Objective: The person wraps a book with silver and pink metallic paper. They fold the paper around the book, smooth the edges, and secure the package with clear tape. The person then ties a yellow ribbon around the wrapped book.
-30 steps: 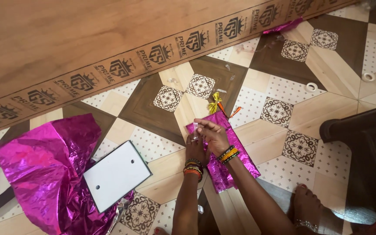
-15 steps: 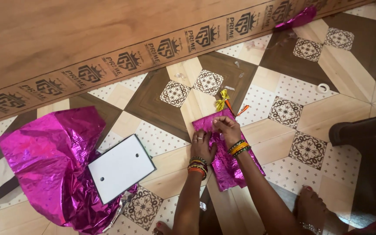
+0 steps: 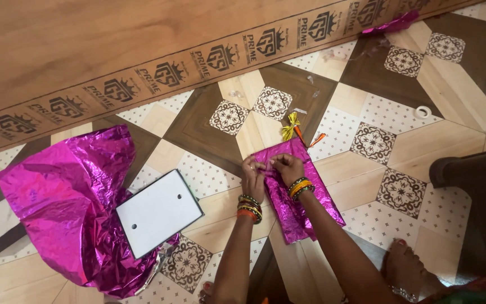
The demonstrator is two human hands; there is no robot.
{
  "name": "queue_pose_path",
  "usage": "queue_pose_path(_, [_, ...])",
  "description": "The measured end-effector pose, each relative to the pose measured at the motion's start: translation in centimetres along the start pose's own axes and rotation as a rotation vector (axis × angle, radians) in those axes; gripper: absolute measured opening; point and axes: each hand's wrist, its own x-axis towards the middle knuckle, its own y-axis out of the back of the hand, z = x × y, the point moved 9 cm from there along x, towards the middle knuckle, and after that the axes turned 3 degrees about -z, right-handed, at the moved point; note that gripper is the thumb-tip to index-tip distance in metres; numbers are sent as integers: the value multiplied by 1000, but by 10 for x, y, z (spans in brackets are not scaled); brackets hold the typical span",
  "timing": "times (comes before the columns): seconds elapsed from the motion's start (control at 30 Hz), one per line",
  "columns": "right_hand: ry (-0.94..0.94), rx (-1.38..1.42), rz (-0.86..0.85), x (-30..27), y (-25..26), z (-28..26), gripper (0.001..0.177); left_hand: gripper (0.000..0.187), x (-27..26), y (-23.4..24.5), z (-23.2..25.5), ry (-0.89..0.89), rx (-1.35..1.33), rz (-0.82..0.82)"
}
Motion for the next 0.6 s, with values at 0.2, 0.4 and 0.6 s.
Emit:
queue_pose_path(0.2, [43,-123,17,-10,-5,-19,9,41,18,12,15,-205,207,14])
queue_pose_path(0.4, [38,-148,56,-18,-10,-26,11,33,15,15,9,-150,436,96])
queue_pose_path(0.6, [194,-329,223,-36,-11,-46,13,39,11,13,16,-260,516,158])
